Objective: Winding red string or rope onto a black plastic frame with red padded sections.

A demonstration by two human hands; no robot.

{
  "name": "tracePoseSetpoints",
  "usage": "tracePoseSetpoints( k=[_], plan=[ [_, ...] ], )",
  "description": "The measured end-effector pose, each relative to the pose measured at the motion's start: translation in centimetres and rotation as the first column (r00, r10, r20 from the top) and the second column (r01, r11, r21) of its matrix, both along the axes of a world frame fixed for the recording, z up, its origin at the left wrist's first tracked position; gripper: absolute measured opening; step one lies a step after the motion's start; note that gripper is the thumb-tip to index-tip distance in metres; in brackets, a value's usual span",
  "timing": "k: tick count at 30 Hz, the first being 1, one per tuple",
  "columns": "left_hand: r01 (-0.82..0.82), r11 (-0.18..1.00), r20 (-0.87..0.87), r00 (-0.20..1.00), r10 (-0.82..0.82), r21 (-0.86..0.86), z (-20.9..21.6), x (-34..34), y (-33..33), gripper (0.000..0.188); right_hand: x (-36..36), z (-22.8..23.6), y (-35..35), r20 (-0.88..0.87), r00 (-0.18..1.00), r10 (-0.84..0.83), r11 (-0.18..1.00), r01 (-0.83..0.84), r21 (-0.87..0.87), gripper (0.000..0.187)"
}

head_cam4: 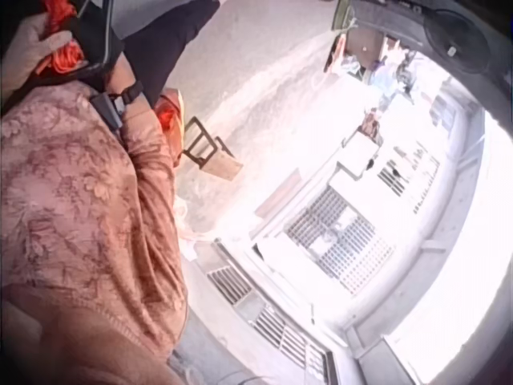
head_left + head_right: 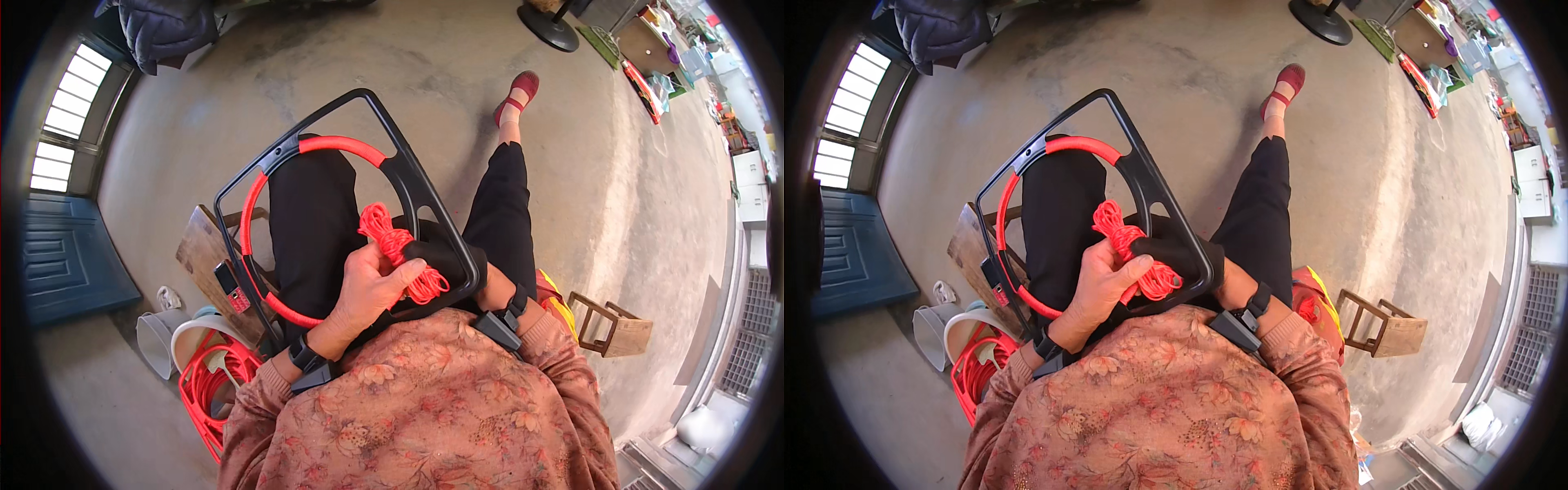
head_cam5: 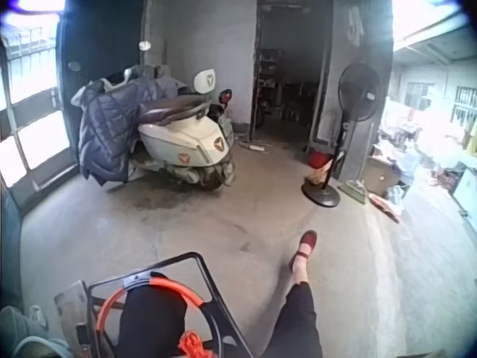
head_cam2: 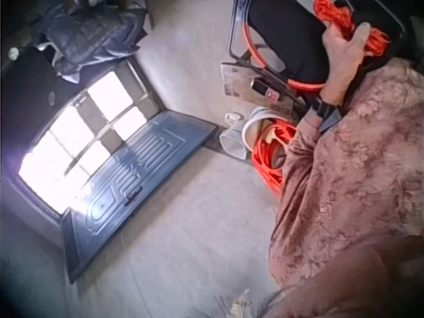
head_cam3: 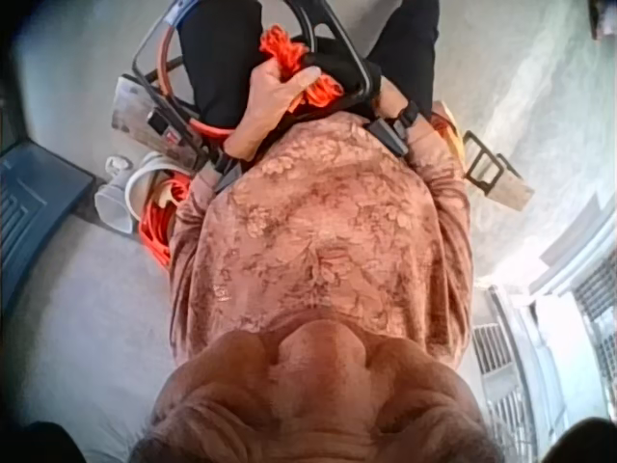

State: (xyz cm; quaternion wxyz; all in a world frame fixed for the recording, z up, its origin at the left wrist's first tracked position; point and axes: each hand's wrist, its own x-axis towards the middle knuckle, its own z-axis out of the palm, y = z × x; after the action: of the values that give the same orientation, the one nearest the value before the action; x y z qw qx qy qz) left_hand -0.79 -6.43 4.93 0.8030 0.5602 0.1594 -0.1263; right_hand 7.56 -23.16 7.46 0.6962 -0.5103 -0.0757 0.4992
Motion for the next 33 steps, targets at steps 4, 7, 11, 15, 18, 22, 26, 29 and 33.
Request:
tracePoseSetpoints(
  k=[4, 7, 11, 15, 18, 22, 26, 29, 33],
  plan=[
    [0.014, 0.993, 0.030, 0.999, -0.011, -0.120, -0.1, 1.2, 0.1, 0.023, 3.5, -7.7, -1.9, -0.046, 0.997, 0.068, 0.991, -0.062, 0.120, 0.042],
    [-0.019, 0.986, 0.020, 1.000, 0.022, -0.164, -0.7, 1.2, 0.0, 0.030, 4.1, -11.4, -2.9, -0.133, 0.990, -0.047, 0.999, 0.044, -0.024, 0.037],
    [-0.046, 0.955, -0.115, 0.993, 0.012, -0.293, -0.7, 1.3, 0.4, 0.038, 0.9, -10.4, -2.0, -0.371, 0.907, -0.199, 0.977, 0.213, -0.004, 0.038],
    [0.024, 0.920, -0.184, 0.977, -0.104, -0.391, -2.1, 1.4, 1.5, 0.048, -0.3, -9.5, -1.5, 0.724, 0.683, -0.100, 0.995, 0.084, 0.058, 0.031],
    [0.019, 0.904, -0.222, 0.967, -0.125, -0.427, -1.9, 1.4, 1.4, 0.054, 1.1, -10.0, -2.1, 0.439, 0.860, -0.261, 0.965, 0.216, 0.151, 0.030],
    [0.131, 0.909, -0.222, 0.947, -0.233, -0.397, -1.6, 1.7, 1.7, 0.051, 5.5, -10.3, -4.6, -0.247, 0.730, -0.638, 0.681, 0.684, 0.263, 0.029],
    [0.113, 0.916, -0.218, 0.953, -0.209, -0.384, -1.5, 1.7, 1.7, 0.048, 7.6, -7.3, -9.9, -0.384, 0.665, -0.640, 0.503, 0.741, 0.444, 0.028],
    [0.057, 0.883, -0.249, 0.949, -0.193, -0.466, -1.5, 1.8, 1.8, 0.046, 6.1, -4.4, -12.9, -0.387, 0.723, -0.572, 0.509, 0.683, 0.524, 0.028],
    [0.070, 0.908, -0.236, 0.955, -0.181, -0.413, -1.8, 2.0, 1.6, 0.036, 3.6, -3.6, -13.3, -0.356, 0.618, -0.701, 0.545, 0.786, 0.290, 0.026]
  ],
)
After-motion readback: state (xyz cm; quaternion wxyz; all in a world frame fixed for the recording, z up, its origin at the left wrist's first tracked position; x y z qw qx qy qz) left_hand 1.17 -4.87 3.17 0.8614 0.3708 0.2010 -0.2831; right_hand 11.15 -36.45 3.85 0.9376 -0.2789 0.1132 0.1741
